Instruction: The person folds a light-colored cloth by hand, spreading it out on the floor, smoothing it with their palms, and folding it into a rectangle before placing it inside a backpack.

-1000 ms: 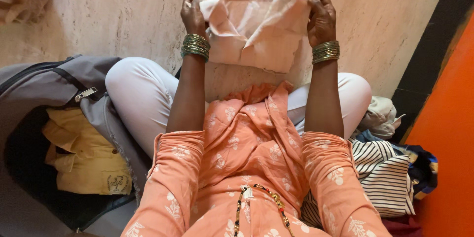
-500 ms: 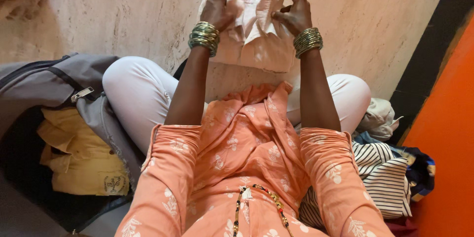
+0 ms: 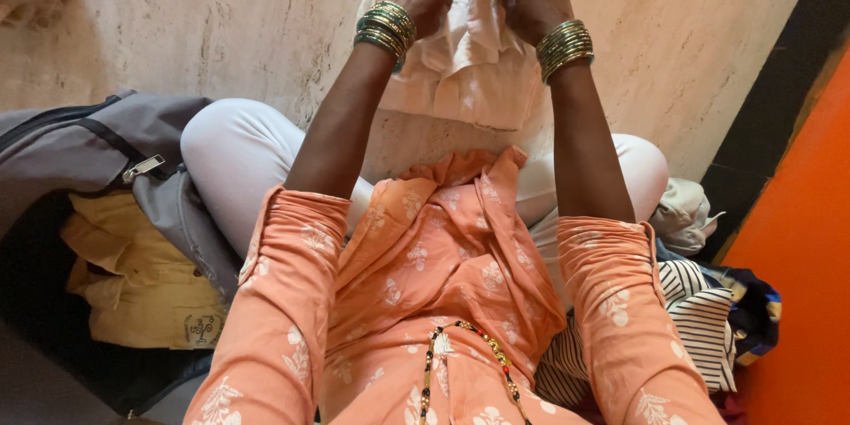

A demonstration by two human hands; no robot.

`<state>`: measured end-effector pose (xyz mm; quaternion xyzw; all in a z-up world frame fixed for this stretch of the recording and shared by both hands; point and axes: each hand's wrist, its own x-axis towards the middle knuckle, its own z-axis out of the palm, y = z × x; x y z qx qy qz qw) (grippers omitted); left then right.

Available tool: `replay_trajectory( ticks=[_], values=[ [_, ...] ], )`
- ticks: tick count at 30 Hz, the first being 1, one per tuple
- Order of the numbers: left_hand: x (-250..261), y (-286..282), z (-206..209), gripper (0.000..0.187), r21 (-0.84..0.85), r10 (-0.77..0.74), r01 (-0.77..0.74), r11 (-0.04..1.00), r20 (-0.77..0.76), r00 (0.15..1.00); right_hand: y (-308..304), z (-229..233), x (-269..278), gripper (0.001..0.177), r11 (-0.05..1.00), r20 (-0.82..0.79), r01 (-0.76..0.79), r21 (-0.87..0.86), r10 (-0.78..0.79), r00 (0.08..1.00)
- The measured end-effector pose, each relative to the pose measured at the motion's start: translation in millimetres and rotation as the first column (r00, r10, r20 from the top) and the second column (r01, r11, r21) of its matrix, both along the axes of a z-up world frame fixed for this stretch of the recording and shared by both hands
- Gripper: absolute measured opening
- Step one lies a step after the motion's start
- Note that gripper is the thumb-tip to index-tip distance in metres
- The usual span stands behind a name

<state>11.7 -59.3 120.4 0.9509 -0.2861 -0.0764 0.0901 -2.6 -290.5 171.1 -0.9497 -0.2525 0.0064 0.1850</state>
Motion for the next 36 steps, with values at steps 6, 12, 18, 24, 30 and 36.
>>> replay_trajectory(
  ticks=[6, 12, 18, 24, 30, 36],
  values=[
    [-3, -8, -11, 0.009, -0.101, 0.088, -0.084, 0.991, 0.032, 0.996, 7, -5, -3, 0.014, 0.994, 0.086, -0.07, 0.088, 0.062, 0.994],
    [-14, -6, -7, 0.01, -0.324, 0.183, -0.109, 0.94, 0.206, 0.961, -1, 4, 6, 0.006, 0.979, 0.113, -0.133, 0.155, 0.117, 0.987],
    [-8, 2, -18, 0.018, -0.379, 0.04, -0.149, 0.913, -0.28, 0.959, -23, -26, 27, 0.022, 0.891, -0.308, 0.006, 0.454, 0.15, 0.939],
    [-3, 7, -13, 0.019, -0.28, 0.28, -0.32, 0.905, -0.174, 0.944, -28, -49, 37, 0.035, 0.803, -0.515, 0.259, 0.537, 0.068, 0.855],
    [9, -3, -90, 0.038, -0.263, 0.46, -0.464, 0.846, -0.08, 0.884, -29, -22, 28, 0.034, 0.828, -0.31, -0.06, 0.557, 0.275, 0.91],
    [18, -10, -170, 0.048, -0.561, 0.397, -0.261, 0.785, 0.133, 0.908, -13, -45, 29, 0.046, 0.815, -0.557, 0.237, 0.529, 0.123, 0.821]
  ],
)
